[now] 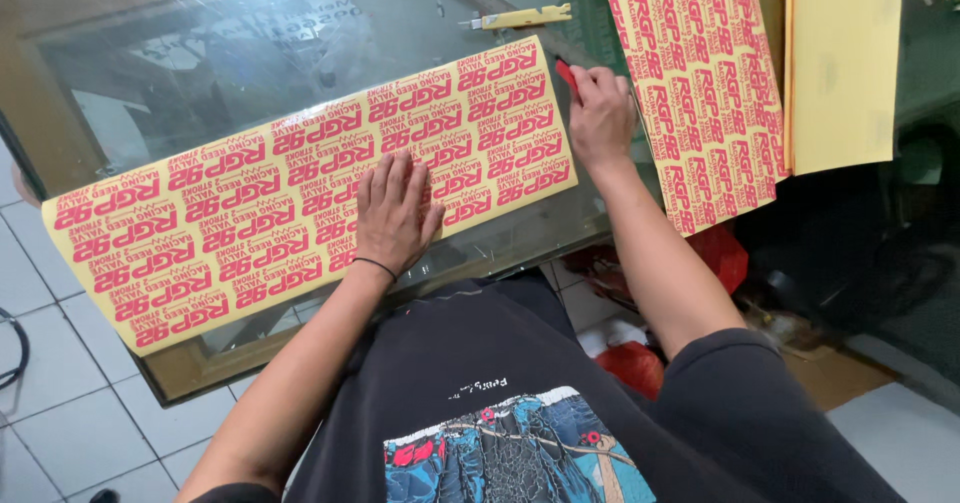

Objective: The person uses a ruler and a utility knife to cut a sheet of red and yellow stickers on a glass table. They smooth the sheet with a red squeegee, align the ruler, and slice through the material to separate sections.

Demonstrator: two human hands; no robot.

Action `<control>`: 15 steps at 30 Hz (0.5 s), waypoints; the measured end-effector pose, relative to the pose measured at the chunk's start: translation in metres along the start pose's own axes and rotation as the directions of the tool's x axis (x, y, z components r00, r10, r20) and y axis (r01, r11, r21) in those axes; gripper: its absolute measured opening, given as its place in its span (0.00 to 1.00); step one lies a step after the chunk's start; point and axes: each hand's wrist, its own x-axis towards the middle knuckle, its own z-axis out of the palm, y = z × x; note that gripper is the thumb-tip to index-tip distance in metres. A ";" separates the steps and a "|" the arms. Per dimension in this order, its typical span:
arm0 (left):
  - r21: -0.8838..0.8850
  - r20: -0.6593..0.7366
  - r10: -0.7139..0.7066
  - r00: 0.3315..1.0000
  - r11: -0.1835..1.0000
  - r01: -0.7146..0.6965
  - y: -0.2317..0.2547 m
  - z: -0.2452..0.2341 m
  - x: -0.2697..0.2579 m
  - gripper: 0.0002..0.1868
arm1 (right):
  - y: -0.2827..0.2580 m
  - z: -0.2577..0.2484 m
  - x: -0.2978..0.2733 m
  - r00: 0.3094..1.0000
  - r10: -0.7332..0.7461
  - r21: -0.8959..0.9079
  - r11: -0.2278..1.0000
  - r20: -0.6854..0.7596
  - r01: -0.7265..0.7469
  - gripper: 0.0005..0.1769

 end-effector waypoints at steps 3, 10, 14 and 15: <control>0.026 0.008 -0.010 1.000 1.000 0.009 -0.009 -0.008 0.011 0.31 | 0.014 0.014 0.017 0.999 -0.031 -0.078 0.997 -0.022 0.029 0.18; 0.182 -0.092 -0.138 0.986 0.971 0.153 -0.045 0.024 0.022 0.36 | -0.138 0.001 -0.015 0.968 -0.236 0.213 0.944 -0.090 0.250 0.14; 0.182 -0.030 -0.141 0.990 0.973 0.144 -0.043 0.020 0.022 0.32 | -0.160 0.040 -0.049 0.922 -0.386 0.066 0.921 0.019 0.384 0.23; 0.161 -0.051 -0.141 0.989 0.976 0.147 -0.045 0.023 0.021 0.33 | -0.156 0.038 -0.039 0.941 -0.334 0.064 0.941 0.048 0.331 0.22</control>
